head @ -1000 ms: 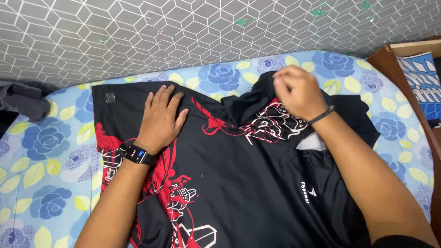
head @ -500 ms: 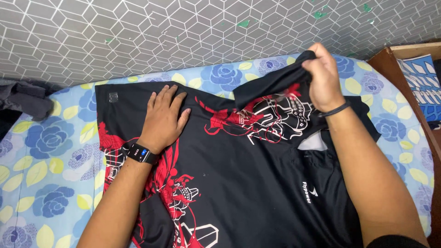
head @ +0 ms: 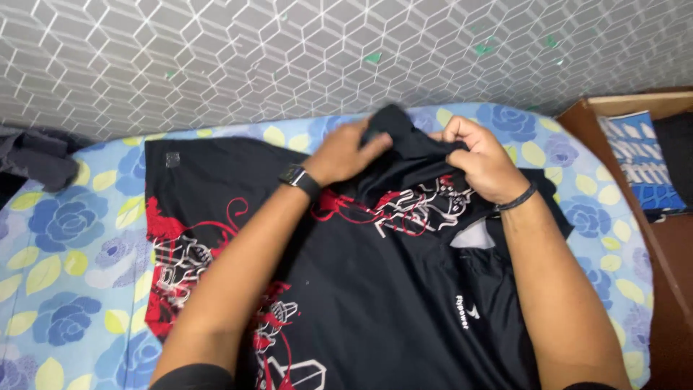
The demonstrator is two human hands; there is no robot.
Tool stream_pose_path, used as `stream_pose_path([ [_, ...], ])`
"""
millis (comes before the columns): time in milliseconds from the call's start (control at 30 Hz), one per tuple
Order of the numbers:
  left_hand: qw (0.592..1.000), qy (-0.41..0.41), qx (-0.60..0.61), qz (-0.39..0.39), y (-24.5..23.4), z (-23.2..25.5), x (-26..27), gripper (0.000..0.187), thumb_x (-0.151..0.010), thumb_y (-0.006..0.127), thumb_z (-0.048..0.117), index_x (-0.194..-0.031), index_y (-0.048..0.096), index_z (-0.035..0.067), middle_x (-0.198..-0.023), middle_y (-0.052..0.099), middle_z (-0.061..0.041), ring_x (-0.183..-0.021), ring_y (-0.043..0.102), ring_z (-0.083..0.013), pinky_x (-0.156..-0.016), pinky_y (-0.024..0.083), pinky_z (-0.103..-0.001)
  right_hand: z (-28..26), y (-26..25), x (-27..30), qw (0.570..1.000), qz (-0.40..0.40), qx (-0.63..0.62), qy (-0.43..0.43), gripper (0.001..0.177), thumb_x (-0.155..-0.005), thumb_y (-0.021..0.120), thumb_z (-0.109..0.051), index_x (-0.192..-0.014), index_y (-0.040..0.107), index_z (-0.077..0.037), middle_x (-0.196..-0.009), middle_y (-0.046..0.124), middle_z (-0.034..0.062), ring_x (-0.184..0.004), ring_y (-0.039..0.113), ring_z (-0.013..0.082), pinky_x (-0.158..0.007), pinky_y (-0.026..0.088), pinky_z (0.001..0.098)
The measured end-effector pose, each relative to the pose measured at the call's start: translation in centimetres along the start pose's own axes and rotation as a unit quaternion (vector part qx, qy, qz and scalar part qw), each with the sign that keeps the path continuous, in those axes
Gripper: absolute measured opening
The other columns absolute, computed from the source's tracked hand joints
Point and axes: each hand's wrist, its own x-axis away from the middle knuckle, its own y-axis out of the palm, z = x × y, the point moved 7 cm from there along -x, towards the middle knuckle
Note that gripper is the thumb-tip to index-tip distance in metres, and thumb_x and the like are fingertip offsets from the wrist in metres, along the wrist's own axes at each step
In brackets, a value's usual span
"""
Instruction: The person removes a black t-shirt from a drawer, lays it on a bed, and folds it by hand. The shirt is smoothed, sleeves are folded in, and the garment is folded into a compact rectangle.
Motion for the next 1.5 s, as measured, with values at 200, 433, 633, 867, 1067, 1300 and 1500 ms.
stream_pose_path([
  [200, 0.998, -0.007, 0.062, 0.020, 2.7, -0.3, -3.6, 0.036, -0.087, 0.054, -0.002, -0.118, 0.071, 0.007, -0.101, 0.074, -0.015, -0.107, 0.070, -0.0409, -0.097, 0.054, -0.049, 0.3, -3.0, -0.4, 0.983, 0.094, -0.154, -0.041, 0.022, -0.093, 0.055, 0.007, -0.092, 0.042, -0.011, -0.116, 0.074, 0.0235, -0.102, 0.075, 0.0241, -0.089, 0.058, 0.0264],
  [433, 0.973, -0.016, -0.190, 0.132, -7.7, 2.6, 3.1, 0.055, -0.094, 0.065, 0.020, -0.144, 0.047, 0.006, -0.128, 0.053, -0.018, -0.118, 0.054, -0.0382, -0.098, 0.042, -0.052, 5.1, -7.6, 0.6, 0.929, 0.119, 0.339, 0.089, 0.053, -0.099, 0.061, -0.043, -0.137, 0.052, -0.008, -0.137, 0.062, 0.0165, -0.117, 0.062, 0.0315, -0.097, 0.047, 0.0441],
  [633, 0.915, -0.110, -0.385, 0.055, -13.3, -7.8, 15.2, 0.045, -0.097, 0.064, 0.036, -0.132, 0.064, 0.008, -0.141, 0.058, -0.022, -0.126, 0.056, -0.0428, -0.103, 0.041, -0.059, 9.3, -11.1, 5.0, 0.826, 0.007, 0.527, 0.200, 0.049, -0.098, 0.054, -0.061, -0.101, 0.072, -0.016, -0.109, 0.068, 0.0175, -0.114, 0.059, 0.0427, -0.101, 0.042, 0.0512],
  [867, 0.926, -0.201, -0.310, 0.070, -14.8, -11.1, 19.0, 0.062, -0.107, 0.047, 0.038, -0.159, 0.040, 0.005, -0.164, 0.031, -0.030, -0.148, 0.027, -0.0534, -0.115, 0.023, -0.068, 8.3, -14.8, 8.1, 0.668, 0.204, 0.716, 0.003, 0.048, -0.111, 0.075, -0.054, -0.087, 0.065, -0.013, -0.085, 0.071, 0.0130, -0.082, 0.071, 0.0369, -0.063, 0.050, 0.0473],
  [1067, 0.895, -0.098, -0.414, 0.135, -16.5, -8.3, 19.5, 0.034, -0.102, 0.067, 0.031, -0.124, 0.067, 0.005, -0.145, 0.059, -0.026, -0.130, 0.054, -0.0428, -0.105, 0.040, -0.054, 7.4, -15.6, 9.5, 0.694, 0.197, 0.692, -0.006, 0.036, -0.115, 0.065, -0.051, -0.114, 0.074, -0.017, -0.108, 0.069, 0.0178, -0.102, 0.064, 0.0410, -0.080, 0.043, 0.0517],
  [1300, 0.765, -0.477, -0.429, -0.061, -20.4, -9.4, 26.4, 0.090, -0.105, 0.035, 0.084, -0.118, 0.065, 0.000, -0.115, 0.075, -0.026, -0.104, 0.073, -0.0459, -0.082, 0.057, -0.055, -1.0, -11.2, 17.4, 0.685, 0.051, 0.582, 0.436, 0.082, -0.101, 0.036, -0.081, -0.127, 0.064, -0.008, -0.123, 0.076, 0.0258, -0.114, 0.072, 0.0490, -0.089, 0.055, 0.0617],
  [1500, 0.756, -0.523, -0.378, -0.109, -19.1, -7.0, 28.7, 0.081, -0.098, 0.046, 0.078, -0.111, 0.068, 0.001, -0.108, 0.076, -0.029, -0.103, 0.071, -0.0519, -0.081, 0.054, -0.058, 1.2, -7.7, 27.6, 0.710, -0.031, 0.449, 0.542, 0.062, -0.092, 0.055, -0.068, -0.076, 0.078, -0.012, -0.077, 0.078, 0.0080, -0.078, 0.074, 0.0238, -0.077, 0.051, 0.0350],
])
